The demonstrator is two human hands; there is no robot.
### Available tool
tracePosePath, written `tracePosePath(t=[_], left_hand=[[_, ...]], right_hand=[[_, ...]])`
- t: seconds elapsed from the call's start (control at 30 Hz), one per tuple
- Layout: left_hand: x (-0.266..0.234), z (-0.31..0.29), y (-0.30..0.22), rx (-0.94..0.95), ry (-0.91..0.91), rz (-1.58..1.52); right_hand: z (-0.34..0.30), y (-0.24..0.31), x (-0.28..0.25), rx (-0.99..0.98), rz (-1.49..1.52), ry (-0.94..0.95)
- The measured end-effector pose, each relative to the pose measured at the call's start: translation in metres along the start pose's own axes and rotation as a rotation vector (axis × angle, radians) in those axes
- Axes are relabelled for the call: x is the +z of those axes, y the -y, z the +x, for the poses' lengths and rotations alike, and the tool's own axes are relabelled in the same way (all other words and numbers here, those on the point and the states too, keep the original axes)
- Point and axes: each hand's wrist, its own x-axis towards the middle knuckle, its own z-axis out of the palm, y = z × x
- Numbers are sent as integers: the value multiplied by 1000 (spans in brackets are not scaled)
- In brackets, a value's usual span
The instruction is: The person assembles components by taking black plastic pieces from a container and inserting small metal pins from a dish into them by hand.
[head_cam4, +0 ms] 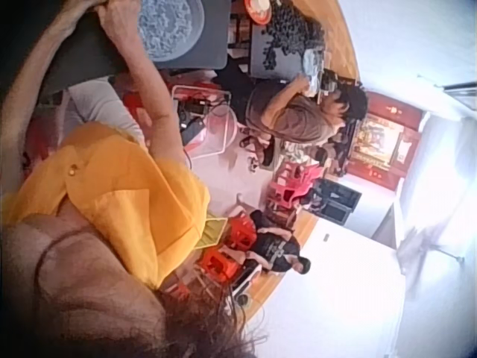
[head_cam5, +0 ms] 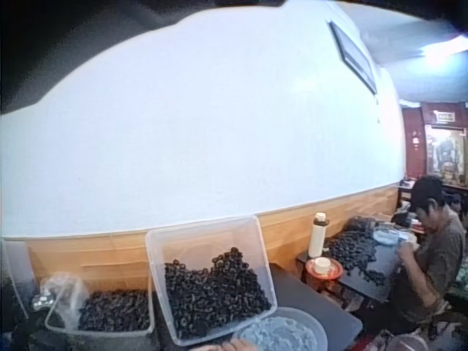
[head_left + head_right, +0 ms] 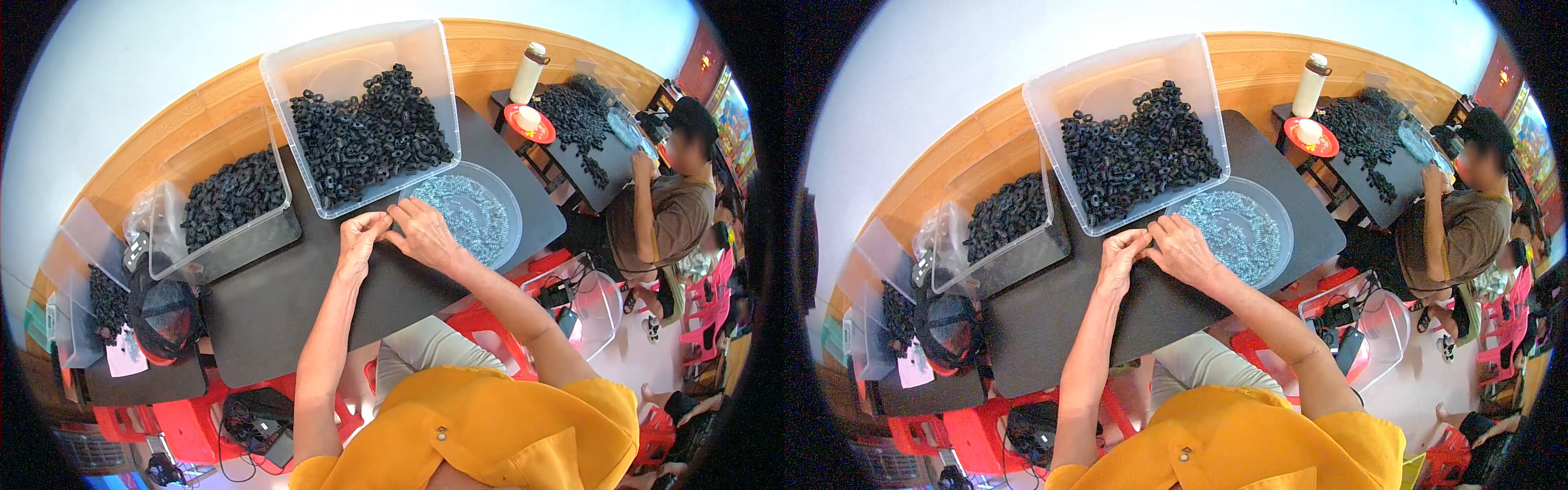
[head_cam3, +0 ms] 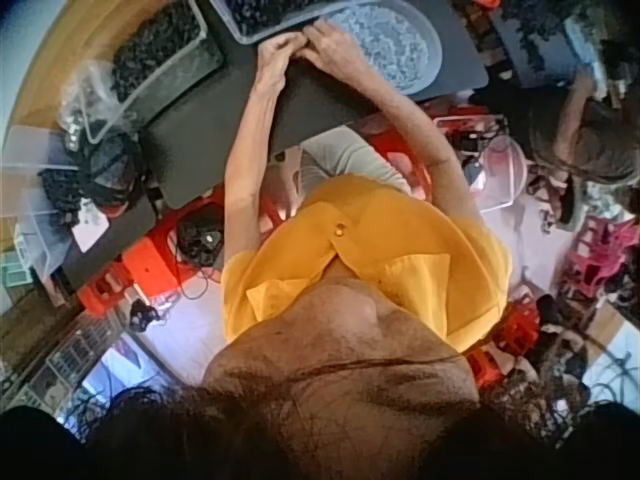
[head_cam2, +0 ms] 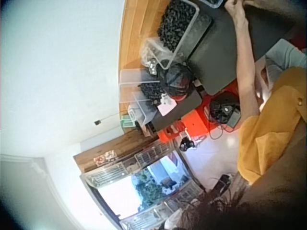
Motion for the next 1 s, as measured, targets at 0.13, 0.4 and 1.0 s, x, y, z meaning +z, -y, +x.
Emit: tracePosePath(t=[0.13, 0.4, 1.0], left_hand=[[2, -2, -6, -131, -19, -184], [2, -2, -3, -116, 136, -15], [2, -2, 3, -95, 149, 26]], right_hand=[[-1, -7, -1, -10, 20, -68], [-3, -12, -2, 2, 1, -1], [-8, -10, 0, -32, -73, 73]])
